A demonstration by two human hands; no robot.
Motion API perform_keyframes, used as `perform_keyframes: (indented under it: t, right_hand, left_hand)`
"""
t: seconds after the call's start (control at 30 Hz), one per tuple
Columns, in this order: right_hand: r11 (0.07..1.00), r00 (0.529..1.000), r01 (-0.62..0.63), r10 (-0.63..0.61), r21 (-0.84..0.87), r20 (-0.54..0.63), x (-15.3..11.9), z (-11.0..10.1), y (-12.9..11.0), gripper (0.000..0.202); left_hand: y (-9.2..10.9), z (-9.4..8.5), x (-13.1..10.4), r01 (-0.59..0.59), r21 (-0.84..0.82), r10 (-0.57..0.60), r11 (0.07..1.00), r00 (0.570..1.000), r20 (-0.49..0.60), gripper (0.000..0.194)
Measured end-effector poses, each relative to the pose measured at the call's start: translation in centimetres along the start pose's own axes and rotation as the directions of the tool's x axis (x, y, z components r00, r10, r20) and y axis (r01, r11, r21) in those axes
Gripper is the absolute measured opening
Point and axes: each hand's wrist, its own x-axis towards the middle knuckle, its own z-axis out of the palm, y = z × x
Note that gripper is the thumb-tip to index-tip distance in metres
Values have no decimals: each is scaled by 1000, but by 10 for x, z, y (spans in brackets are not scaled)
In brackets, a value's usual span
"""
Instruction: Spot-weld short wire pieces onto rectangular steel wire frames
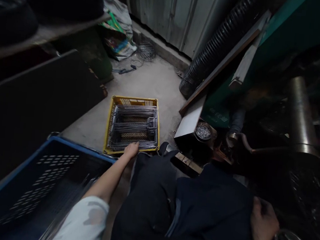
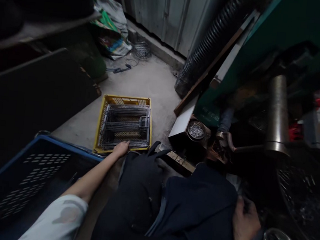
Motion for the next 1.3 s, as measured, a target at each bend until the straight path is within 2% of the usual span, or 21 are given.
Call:
perform_keyframes:
  t: [0.17,0.3,0.47,0.6,0.7,0.77,0.87,0.97,1.07,1.3]
  right_hand:
    - [997,999,48,-48,61,-12,-2,5,-7,53]
    - [992,997,75,-73,97,-18,-8,10,-13,52]
    - [983,994,112,-110,148,-21,-18,8,-10,54]
    - [994,997,72,-70,84,-26,-19,3,1,51]
    - [999,999,35,-35,32,-15,-15,-2,3,48]
    - [1000,1000,14,-14,4,5,-13,-4,-1,47]
    - [999,999,5,-3,-43,40,-10,-4,-13,47]
    - [998,997,32,-28,-60,66,-8,-1,-25,48]
    - [997,996,31,-25,-71,87,-8,3,-33,48]
    - [998,994,39,-33,-52,101,-11,7,-41,48]
  left_hand:
    - [7,3,-21,-48,-52,48,997,999,1,47]
    - [5,6,-42,-94,-48,95,994,995,27,40]
    - [12,10,-54,-60,-17,60,998,998,-25,42]
    - [15,13,-42,16,-12,-17,1000,996,-92,52]
    - [11,12,-24,73,-9,-73,997,993,-91,54]
    - [8,7,-11,91,4,-91,996,993,-76,50]
    - [7,-7,9,51,25,-50,998,997,-59,37]
    - [8,-17,22,-15,32,17,999,998,-62,34]
    - [5,-14,22,-31,33,33,999,998,-57,33]
    - [-1,10,12,9,0,-9,1000,1000,-9,31]
